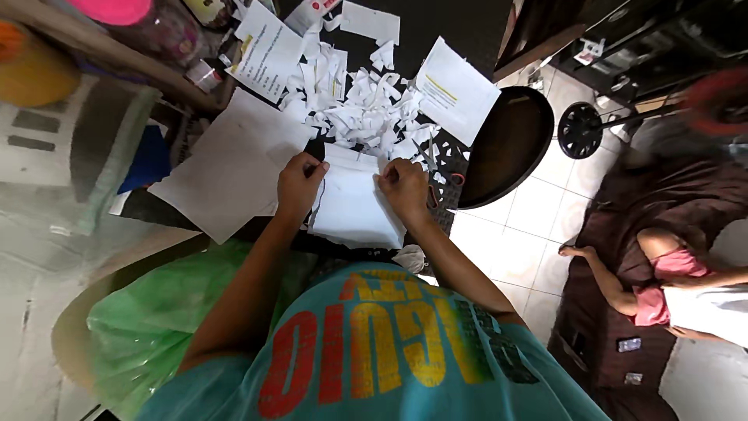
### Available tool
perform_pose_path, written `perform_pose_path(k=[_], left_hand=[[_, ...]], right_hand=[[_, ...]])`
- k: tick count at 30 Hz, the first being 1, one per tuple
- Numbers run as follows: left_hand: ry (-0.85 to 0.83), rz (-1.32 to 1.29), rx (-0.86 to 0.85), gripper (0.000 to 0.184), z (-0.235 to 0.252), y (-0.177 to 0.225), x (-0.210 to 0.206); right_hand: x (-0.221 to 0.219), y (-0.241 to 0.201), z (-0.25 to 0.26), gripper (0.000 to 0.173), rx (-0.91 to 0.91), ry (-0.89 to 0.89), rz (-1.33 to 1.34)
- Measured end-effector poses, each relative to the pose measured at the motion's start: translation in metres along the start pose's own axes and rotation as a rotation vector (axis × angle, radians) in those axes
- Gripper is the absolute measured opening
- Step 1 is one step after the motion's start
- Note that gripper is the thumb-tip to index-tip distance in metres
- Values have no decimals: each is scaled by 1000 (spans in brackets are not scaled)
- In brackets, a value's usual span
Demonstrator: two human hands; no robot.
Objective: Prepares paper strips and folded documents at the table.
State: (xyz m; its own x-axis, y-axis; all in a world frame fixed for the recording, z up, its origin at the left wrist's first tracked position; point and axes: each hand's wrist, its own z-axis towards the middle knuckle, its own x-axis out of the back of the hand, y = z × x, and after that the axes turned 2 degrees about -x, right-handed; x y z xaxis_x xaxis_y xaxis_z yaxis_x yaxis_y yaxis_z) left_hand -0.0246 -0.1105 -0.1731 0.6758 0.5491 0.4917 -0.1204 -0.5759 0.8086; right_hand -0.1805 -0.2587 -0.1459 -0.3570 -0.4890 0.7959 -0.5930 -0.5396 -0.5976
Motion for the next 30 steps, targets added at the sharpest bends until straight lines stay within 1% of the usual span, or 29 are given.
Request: perform_pose_path(k=[3, 4, 6, 7, 8, 10, 12, 15, 18, 20, 21, 23, 25, 26, 28, 30], left_hand=[[64, 59, -78, 30, -3, 0, 0], [104, 117, -140, 32, -6, 1, 0], [174, 229, -343, 32, -14, 6, -2], [141, 269, -443, 32, -19, 11, -3], [61, 308, -522, 35, -24, 17, -4], [-76, 380, -668, 43, -30, 21, -19], [-185, 461, -740, 55, -33, 16, -39], [-269, 562, -737, 71, -37, 3, -57], [-288, 610, -718, 72, -37, 1, -56], [-304, 637, -708, 70, -37, 2, -55], [-305, 648, -714, 70, -37, 2, -56], [-293, 660, -733, 68, -37, -1, -57], [-287, 674, -736, 67, -37, -3, -59], [-283, 679, -735, 67, -38, -3, -59], [-274, 676, -733, 67, -38, -2, -58], [-248, 608, -720, 63, -40, 4, -54]], right_hand=[[-1, 4, 1, 25, 6, 32, 18], [1, 4, -2, 24, 18, 63, 37], [9, 6, -11, 22, 30, 107, 101], [14, 9, -15, 22, 10, 122, 159], [18, 14, -19, 22, -27, 133, 233], [28, 24, -25, 22, -150, 153, 375], [35, 40, -33, 23, -275, 166, 497], [41, 72, -54, 26, -400, 168, 547], [37, 99, -75, 25, -506, 205, 520], [26, 118, -88, 22, -509, 182, 459], [20, 127, -93, 21, -499, 136, 411], [12, 135, -102, 25, -507, -34, 262], [7, 133, -105, 30, -517, -217, 67], [3, 131, -107, 30, -513, -263, -15], [-4, 126, -109, 29, -498, -266, -124], [-6, 123, -109, 28, -486, -244, -167]])
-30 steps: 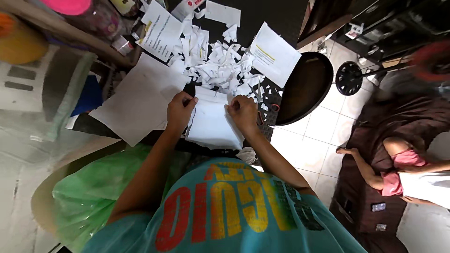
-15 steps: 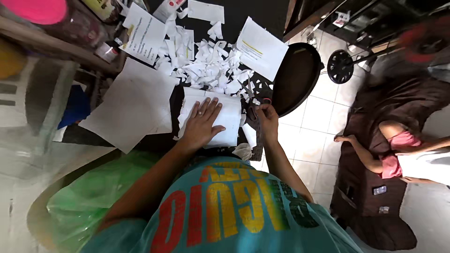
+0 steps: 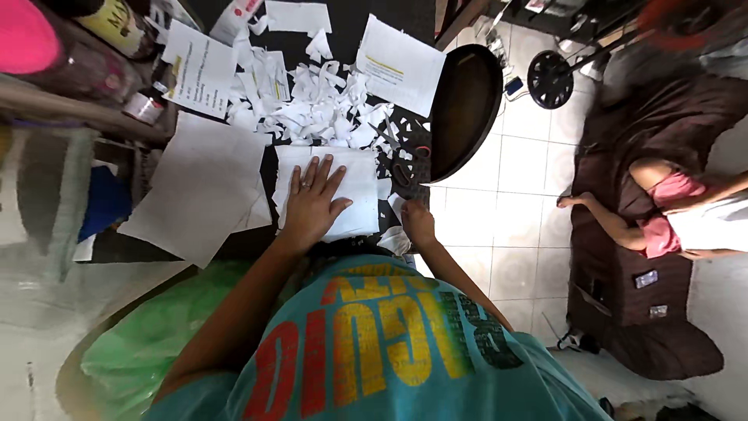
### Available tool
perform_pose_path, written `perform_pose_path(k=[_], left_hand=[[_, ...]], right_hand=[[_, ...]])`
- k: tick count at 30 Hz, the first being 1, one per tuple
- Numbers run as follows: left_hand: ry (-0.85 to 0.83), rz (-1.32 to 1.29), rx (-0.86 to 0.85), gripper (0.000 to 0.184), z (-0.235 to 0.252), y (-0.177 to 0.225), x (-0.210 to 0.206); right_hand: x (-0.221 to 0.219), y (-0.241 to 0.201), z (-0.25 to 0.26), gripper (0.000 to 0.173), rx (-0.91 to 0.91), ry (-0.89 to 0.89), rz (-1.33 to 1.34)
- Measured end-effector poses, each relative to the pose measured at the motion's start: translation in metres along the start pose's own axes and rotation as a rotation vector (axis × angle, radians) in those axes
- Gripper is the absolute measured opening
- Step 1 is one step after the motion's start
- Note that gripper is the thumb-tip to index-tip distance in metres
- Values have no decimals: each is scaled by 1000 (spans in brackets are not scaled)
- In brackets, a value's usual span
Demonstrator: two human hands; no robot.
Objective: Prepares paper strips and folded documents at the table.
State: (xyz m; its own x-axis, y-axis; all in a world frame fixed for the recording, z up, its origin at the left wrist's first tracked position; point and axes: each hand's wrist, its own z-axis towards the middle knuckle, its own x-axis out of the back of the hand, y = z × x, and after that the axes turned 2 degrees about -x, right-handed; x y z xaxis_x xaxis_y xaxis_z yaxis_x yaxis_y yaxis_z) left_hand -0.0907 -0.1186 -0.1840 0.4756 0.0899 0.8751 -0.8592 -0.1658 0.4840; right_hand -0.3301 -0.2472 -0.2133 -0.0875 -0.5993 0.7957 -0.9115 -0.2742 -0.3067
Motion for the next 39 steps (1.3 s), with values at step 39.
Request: perform_pose_path(k=[39], left_hand=[[-52, -690, -148, 19, 23, 95, 2]], right_hand=[[54, 11, -39, 16, 307, -279, 1476]])
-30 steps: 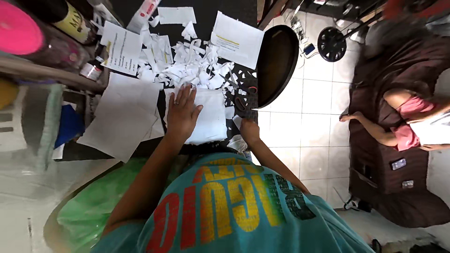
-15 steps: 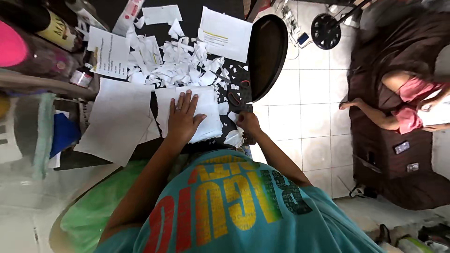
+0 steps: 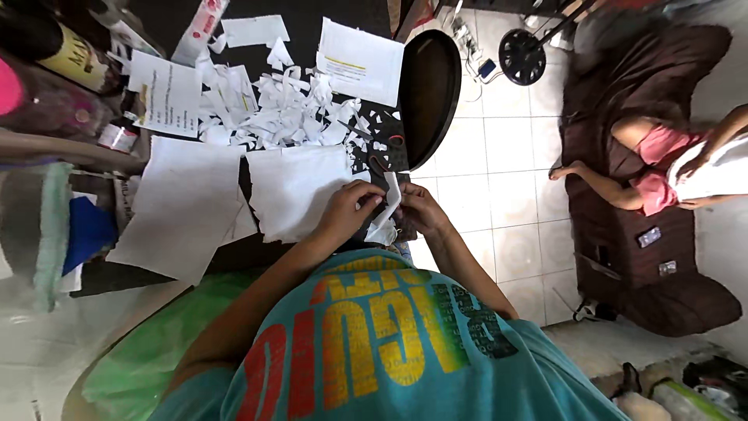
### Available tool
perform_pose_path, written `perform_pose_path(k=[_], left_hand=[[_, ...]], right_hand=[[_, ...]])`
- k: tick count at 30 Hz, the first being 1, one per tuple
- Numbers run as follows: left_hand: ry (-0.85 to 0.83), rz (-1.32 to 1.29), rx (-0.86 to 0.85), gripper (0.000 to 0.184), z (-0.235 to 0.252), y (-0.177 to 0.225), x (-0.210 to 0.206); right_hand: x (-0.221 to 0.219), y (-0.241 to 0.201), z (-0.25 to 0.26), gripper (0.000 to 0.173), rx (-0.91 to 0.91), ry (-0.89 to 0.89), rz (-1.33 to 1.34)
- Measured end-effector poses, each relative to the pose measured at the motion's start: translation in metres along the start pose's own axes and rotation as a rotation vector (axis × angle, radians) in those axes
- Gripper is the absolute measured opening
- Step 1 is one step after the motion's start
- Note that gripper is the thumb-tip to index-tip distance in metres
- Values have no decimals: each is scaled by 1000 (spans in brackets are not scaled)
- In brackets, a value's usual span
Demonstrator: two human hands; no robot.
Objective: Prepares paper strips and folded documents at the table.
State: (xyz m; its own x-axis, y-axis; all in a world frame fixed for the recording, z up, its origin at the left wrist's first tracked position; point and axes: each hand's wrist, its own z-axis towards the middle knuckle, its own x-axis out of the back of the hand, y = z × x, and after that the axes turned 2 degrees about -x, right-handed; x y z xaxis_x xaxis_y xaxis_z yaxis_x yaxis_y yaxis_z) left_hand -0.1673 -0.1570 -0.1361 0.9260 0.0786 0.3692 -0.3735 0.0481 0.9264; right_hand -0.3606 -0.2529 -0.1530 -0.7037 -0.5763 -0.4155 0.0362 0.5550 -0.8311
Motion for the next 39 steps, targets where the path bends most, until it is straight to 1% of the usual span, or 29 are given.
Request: perform_pose_path(k=[2, 4, 6, 11, 13, 15, 17, 20, 23, 27, 30, 32, 36, 37, 39], left_hand=[[13, -39, -70, 15, -1, -7, -11], [22, 11, -151, 15, -6, -23, -19], [37, 69, -194, 13, -5, -23, -25], [30, 164, -227, 8, -3, -19, -35], [37, 162, -254, 7, -2, -21, -36], [56, 142, -265, 6, 1, -13, -34], [56, 103, -236, 9, 1, -7, -30], [46, 61, -226, 17, -4, -13, -28], [32, 80, -270, 13, -5, -14, -25], [31, 111, -291, 7, -3, -14, -25], [65, 79, -276, 9, -7, -26, -29], [87, -5, -222, 12, -8, -25, -29], [131, -335, 3, 14, 1, 7, -15], [143, -399, 29, 15, 2, 10, -10], [173, -485, 28, 14, 2, 10, -1]], right_hand=[[-13, -2, -3, 14, 8, 35, -33], [-19, -4, -7, 14, 9, 91, -42], [-21, -6, -11, 15, -6, 136, -56], [-21, -4, -20, 18, -43, 162, -15], [-24, -4, -22, 18, -38, 176, 0], [-28, -4, -21, 18, -28, 184, 3], [-30, -4, -20, 18, -19, 179, 19], [-29, -5, -19, 18, -14, 163, 42], [-32, -9, -20, 21, -5, 158, 60], [-32, -9, -20, 19, -3, 163, 21], [-34, -8, -21, 17, -3, 166, 27], [-36, -7, -22, 16, -4, 178, 40], [-27, -3, -22, 17, 12, 168, 53], [-23, -2, -22, 17, 13, 175, 37], [-14, 2, -23, 17, 0, 214, -56]])
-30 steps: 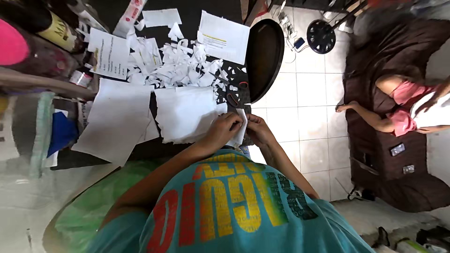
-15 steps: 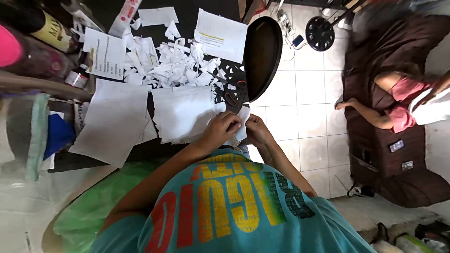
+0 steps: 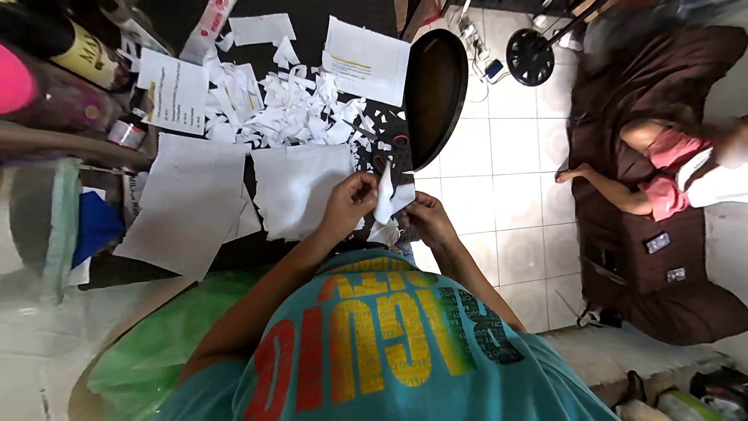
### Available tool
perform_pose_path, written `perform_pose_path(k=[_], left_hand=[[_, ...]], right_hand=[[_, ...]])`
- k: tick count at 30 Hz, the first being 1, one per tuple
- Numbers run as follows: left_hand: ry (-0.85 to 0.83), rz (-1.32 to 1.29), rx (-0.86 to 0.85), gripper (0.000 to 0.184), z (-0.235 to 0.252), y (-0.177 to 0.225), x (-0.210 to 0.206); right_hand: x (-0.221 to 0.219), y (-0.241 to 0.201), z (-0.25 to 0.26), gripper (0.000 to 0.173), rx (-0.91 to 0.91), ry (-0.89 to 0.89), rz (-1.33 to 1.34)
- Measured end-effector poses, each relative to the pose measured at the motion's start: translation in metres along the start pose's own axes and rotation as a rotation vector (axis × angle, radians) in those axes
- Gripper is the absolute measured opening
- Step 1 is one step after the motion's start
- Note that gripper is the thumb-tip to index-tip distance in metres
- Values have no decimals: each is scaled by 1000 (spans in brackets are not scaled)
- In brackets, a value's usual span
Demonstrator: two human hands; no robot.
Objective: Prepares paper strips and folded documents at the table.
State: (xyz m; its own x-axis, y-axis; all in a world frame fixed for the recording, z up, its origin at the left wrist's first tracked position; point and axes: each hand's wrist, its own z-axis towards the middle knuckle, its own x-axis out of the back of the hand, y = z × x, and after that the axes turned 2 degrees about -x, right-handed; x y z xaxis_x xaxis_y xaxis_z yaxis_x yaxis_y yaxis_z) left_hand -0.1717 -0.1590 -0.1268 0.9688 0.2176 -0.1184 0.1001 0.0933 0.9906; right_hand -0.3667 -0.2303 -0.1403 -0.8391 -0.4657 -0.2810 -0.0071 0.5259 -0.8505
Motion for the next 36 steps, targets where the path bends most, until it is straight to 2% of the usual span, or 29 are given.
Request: perform_pose_path(k=[7, 9, 12, 15, 18, 20, 23, 24, 29, 33, 34, 36], left_hand=[[39, -177, -67, 19, 2, 5, 8], [26, -189, -68, 21, 1, 8, 8], [13, -184, -112, 19, 0, 10, 7], [-49, -74, -163, 14, -1, 13, 10], [-67, 16, -255, 8, 2, 8, 7], [-72, 98, -299, 9, 4, 6, 4], [-69, 181, -332, 9, 5, 8, 5], [-71, 186, -339, 9, 5, 8, 6], [-63, 131, -329, 9, 5, 4, 11], [-37, 67, -289, 8, 5, 3, 13], [-28, 54, -280, 8, 6, 4, 15], [-13, 23, -280, 8, 6, 6, 17]], right_hand=[[11, 25, 8, 10, -96, 102, -287], [11, 30, 11, 3, -84, 136, -463], [4, 24, 9, 17, 33, 179, -658], [-15, -8, -7, 17, 225, 136, -513], [-33, -44, -17, 12, 350, -38, -334], [-42, -57, -17, 12, 353, -117, -338], [-50, -62, -14, 6, 302, -103, -360], [-50, -60, -13, 3, 280, -105, -304], [-43, -47, -5, 13, 203, -183, 118], [-36, -41, -4, 17, 198, -69, 140], [-32, -39, -2, 17, 198, -4, 71], [-20, -28, 4, 10, 167, 129, -234]])
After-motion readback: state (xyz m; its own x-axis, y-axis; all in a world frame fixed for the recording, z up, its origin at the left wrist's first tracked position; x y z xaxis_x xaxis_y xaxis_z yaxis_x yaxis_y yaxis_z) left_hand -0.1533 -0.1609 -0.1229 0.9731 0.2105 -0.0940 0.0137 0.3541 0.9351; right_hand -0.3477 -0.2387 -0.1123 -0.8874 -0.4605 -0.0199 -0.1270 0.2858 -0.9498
